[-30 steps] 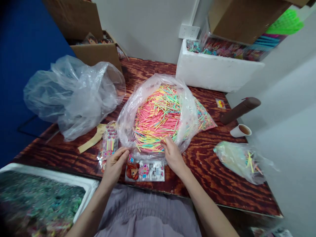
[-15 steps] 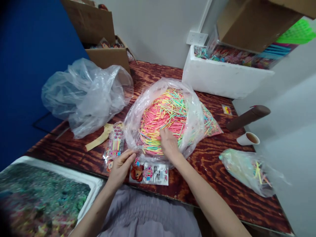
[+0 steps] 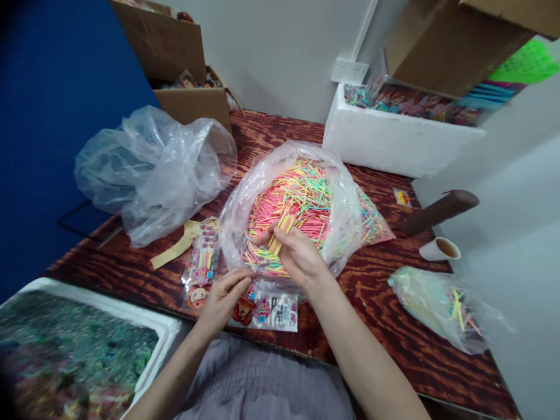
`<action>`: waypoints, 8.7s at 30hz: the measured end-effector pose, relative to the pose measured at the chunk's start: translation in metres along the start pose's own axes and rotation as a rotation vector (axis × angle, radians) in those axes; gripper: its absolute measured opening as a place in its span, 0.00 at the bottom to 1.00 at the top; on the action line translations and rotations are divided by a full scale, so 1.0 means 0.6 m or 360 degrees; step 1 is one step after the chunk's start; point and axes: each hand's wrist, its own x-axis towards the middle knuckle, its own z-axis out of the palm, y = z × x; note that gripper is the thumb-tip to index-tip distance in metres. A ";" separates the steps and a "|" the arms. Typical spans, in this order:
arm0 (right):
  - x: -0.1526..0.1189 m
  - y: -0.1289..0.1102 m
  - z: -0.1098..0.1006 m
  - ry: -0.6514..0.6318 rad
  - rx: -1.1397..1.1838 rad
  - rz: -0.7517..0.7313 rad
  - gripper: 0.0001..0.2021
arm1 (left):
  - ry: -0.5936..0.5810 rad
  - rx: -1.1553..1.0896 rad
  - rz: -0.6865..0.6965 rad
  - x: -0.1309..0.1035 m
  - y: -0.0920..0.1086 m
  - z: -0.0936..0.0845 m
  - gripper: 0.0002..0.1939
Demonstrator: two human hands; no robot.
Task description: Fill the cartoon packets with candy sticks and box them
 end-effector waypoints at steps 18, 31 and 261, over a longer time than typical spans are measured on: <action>-0.070 0.037 0.018 0.0129 -0.0836 -0.0252 0.19 | 0.0200 -0.0177 -0.0104 -0.011 -0.011 0.003 0.12; -0.114 0.090 0.052 0.0281 -0.1016 -0.0657 0.21 | 0.0158 -0.0188 -0.0159 -0.018 0.032 -0.035 0.11; -0.112 0.141 -0.075 0.0386 0.0506 0.0386 0.09 | 0.0136 0.0057 -0.0399 -0.020 0.001 0.005 0.16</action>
